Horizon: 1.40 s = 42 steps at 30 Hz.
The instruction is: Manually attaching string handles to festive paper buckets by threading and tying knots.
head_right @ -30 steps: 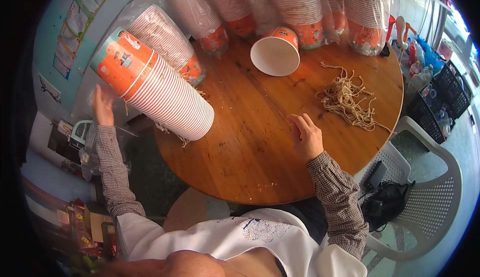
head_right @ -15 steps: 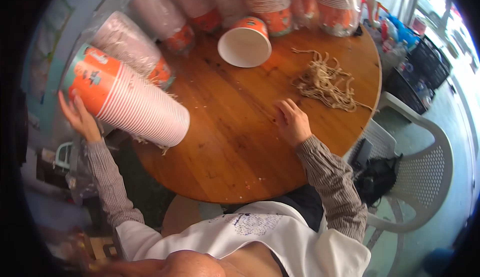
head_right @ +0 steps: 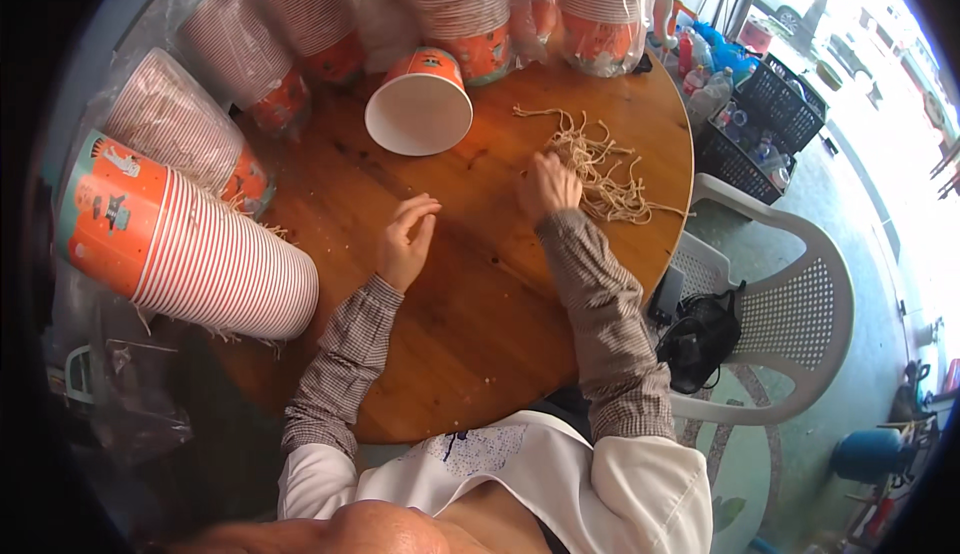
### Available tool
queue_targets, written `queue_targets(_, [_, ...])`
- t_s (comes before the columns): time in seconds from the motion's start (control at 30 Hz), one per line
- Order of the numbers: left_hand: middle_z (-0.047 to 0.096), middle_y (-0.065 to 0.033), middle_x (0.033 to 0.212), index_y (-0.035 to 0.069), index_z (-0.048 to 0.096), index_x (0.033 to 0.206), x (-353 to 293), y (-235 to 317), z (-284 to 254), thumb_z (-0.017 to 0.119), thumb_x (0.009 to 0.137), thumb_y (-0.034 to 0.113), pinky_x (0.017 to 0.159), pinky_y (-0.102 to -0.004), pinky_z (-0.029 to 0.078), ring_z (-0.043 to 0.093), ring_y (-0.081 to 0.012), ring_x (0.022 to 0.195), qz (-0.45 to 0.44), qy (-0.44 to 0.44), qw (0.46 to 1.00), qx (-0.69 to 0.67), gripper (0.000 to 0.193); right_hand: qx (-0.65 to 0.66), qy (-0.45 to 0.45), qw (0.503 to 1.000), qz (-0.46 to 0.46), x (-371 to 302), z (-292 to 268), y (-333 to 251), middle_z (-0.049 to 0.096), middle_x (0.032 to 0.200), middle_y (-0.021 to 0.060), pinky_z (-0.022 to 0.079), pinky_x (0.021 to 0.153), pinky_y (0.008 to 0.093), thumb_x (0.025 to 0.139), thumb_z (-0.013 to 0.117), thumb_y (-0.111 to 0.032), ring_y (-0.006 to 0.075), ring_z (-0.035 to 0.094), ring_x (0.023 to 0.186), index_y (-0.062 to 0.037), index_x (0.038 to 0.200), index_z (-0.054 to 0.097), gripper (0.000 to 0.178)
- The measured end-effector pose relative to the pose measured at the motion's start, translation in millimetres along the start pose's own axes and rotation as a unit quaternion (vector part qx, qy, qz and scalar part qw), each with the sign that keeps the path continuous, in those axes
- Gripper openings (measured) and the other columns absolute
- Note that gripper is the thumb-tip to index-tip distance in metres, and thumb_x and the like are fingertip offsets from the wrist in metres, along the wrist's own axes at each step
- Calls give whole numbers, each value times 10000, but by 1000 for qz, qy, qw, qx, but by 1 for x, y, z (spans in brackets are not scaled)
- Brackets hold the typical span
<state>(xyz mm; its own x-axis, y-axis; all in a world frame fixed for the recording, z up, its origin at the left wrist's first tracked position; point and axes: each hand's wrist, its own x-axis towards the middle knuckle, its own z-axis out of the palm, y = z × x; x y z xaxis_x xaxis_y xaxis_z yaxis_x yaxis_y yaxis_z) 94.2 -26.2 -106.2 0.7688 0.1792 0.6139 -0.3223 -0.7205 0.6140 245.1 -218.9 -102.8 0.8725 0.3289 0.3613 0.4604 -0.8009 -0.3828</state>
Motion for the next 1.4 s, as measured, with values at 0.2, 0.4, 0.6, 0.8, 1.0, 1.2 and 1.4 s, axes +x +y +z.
queue_targets(0.2, [646,-99,1120,21,622,1126,20,8,24,585,873,13,764,-294,520,633,-202,897,-68,-73,989,-109,256,24,-135,989,-48,-1,-1,-1,659,886,190,501,707,470,844,539,-242,355,644,803,-19,827,634,244])
queue_targets(0.4, [650,-115,1117,30,479,1319,27,6,37,559,855,-50,788,-278,510,635,-165,921,-131,-149,939,-280,478,230,-204,940,-150,-12,-18,-26,625,747,125,500,636,363,773,613,-153,263,624,681,-23,877,610,166])
queue_targets(0.6, [695,-102,936,-1,625,1083,15,5,38,599,866,-7,732,-308,541,675,-178,837,-196,-141,951,-192,218,275,-149,929,-196,-12,-17,-22,643,808,104,510,684,342,784,647,-132,233,636,732,-25,925,616,179])
queue_targets(0.8, [658,-56,821,19,622,985,7,-4,32,568,947,124,613,-255,515,635,-122,684,-112,-12,984,-138,124,172,-232,935,-206,-18,-7,-22,662,905,97,521,726,395,836,611,-238,290,643,846,-112,1006,635,213])
queue_targets(1.0, [543,1,741,26,562,959,1,-3,11,503,984,165,569,-208,444,506,-65,597,-214,105,911,-335,153,86,-65,981,-159,9,-3,33,654,1040,57,511,786,376,866,553,-225,274,620,945,-114,952,671,183])
queue_targets(1.2, [496,10,682,32,574,952,-22,-16,-25,514,960,136,519,-204,412,479,-73,555,-269,262,871,-317,120,69,32,986,-146,32,6,90,641,959,132,472,833,423,811,587,-146,347,589,935,-67,874,682,138])
queue_targets(1.4, [470,21,671,47,583,928,-47,-16,-70,550,940,120,512,-214,378,439,-82,558,-303,360,807,-357,81,9,24,1000,-16,43,-4,105,636,1046,91,437,914,407,791,557,-154,309,547,1048,-122,915,722,209])
